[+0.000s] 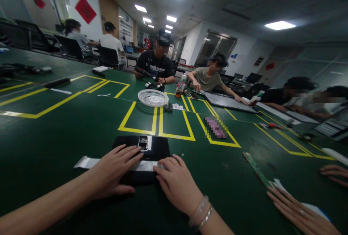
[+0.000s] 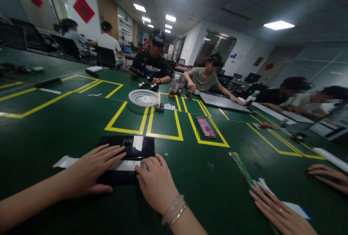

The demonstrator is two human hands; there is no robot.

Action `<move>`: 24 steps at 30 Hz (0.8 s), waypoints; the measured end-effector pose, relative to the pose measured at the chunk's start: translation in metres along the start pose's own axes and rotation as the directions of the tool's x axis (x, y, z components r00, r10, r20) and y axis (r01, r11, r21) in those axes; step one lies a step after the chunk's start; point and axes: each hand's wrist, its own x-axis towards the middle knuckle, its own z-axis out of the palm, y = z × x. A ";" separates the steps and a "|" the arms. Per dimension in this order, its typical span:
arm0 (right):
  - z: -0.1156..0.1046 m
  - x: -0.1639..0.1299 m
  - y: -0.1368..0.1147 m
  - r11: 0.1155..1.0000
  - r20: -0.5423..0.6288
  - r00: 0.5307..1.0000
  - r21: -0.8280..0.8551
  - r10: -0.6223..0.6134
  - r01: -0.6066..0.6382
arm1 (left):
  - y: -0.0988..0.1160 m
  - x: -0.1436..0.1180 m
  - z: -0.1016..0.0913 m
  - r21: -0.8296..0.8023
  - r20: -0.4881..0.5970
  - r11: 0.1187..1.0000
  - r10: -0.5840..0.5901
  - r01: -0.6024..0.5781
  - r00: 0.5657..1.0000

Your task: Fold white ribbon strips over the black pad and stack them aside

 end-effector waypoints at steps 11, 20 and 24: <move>0.004 0.001 0.009 0.998 -0.088 0.996 0.058 0.006 0.000 | -0.005 0.006 0.000 -0.139 -0.017 0.990 -0.004 0.002 1.000; 0.003 0.003 0.018 0.998 -0.250 0.967 0.040 0.049 -0.040 | -0.052 -0.009 -0.023 -0.061 -0.066 0.967 -0.251 0.247 0.966; 0.005 0.004 0.021 0.998 -0.229 0.972 0.027 0.056 -0.051 | -0.109 -0.034 -0.032 0.045 -0.167 0.882 -0.456 0.468 0.874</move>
